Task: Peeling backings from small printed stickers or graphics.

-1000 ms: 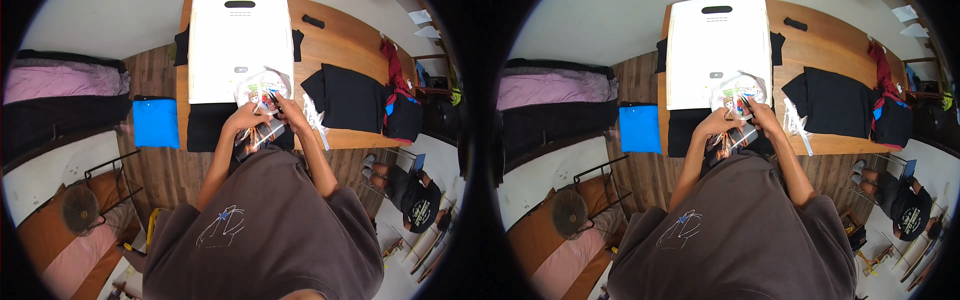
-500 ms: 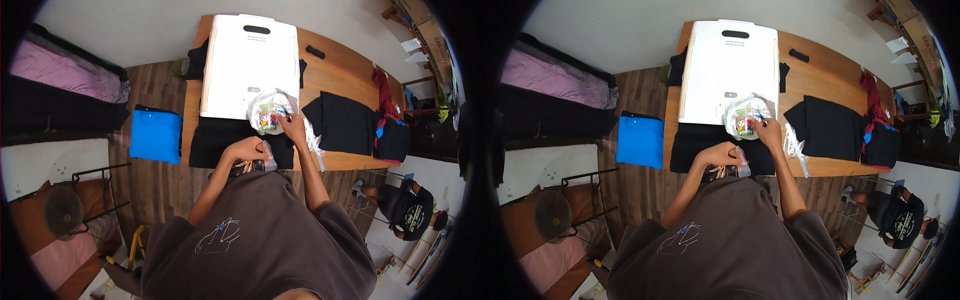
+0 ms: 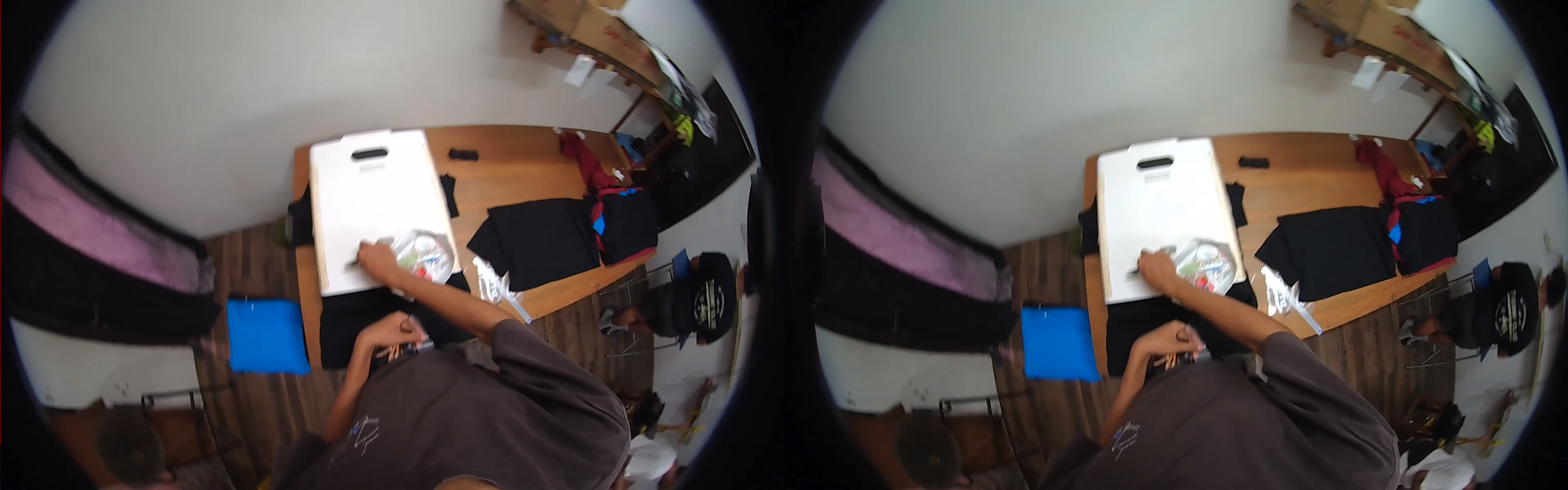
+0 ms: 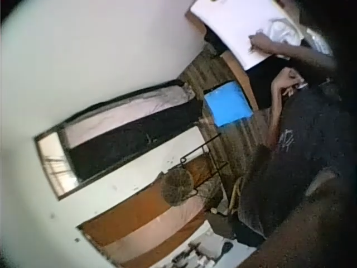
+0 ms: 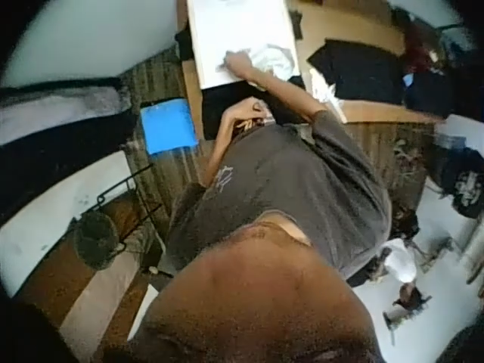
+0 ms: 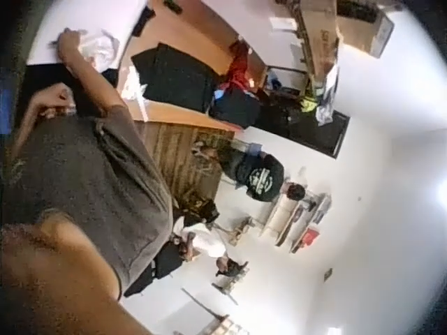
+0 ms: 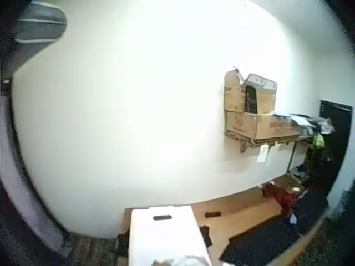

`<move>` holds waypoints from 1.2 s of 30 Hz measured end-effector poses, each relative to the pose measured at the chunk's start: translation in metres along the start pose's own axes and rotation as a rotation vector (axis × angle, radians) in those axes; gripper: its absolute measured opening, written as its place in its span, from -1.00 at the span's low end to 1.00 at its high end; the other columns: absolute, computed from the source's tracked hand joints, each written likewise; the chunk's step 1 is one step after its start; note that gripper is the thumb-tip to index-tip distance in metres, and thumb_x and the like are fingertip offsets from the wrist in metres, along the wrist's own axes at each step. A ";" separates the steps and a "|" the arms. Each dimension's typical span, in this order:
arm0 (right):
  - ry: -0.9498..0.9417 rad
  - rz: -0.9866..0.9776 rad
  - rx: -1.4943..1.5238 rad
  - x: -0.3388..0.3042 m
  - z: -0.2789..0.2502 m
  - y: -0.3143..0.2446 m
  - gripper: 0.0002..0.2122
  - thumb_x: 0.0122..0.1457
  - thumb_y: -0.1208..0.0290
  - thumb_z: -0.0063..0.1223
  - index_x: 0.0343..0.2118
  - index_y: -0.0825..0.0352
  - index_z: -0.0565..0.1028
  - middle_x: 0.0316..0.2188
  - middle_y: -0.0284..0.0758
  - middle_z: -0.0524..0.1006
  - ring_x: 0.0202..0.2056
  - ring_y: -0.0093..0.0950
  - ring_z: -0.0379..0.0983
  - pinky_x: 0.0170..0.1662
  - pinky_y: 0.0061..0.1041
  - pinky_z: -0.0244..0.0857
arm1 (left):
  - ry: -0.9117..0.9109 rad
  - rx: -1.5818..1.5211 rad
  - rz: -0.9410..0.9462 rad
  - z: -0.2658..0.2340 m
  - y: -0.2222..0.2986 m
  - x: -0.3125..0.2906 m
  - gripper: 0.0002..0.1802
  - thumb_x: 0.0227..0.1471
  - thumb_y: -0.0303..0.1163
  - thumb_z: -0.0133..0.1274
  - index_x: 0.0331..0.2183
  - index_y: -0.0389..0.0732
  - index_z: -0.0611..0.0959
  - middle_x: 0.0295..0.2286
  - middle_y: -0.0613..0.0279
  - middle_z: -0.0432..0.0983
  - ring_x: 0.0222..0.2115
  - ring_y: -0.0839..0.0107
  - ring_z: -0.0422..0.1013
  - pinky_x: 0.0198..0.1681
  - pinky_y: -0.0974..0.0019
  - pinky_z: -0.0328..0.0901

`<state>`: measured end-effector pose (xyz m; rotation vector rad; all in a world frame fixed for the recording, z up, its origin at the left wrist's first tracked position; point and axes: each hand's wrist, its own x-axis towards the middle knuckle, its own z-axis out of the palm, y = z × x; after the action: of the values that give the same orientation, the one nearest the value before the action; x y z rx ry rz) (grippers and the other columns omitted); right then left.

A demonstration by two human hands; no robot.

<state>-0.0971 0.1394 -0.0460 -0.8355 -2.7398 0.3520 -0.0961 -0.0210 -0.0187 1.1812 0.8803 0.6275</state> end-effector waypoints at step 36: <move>0.139 0.727 0.561 -0.086 -0.127 0.028 -0.64 0.12 0.13 0.17 -0.46 0.43 0.61 -0.63 -0.16 0.56 -0.58 -0.31 0.52 -0.43 -0.32 0.35 | 0.402 -0.044 0.036 -0.014 0.090 -0.030 -0.81 0.09 -0.41 0.16 -0.40 -0.38 0.65 -0.50 0.20 0.62 -0.44 0.53 0.52 -0.28 0.44 0.38</move>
<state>0.0256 0.1321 0.0503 -1.5567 -1.9429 1.0786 -0.1209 -0.0127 0.0732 1.0495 1.1775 0.9290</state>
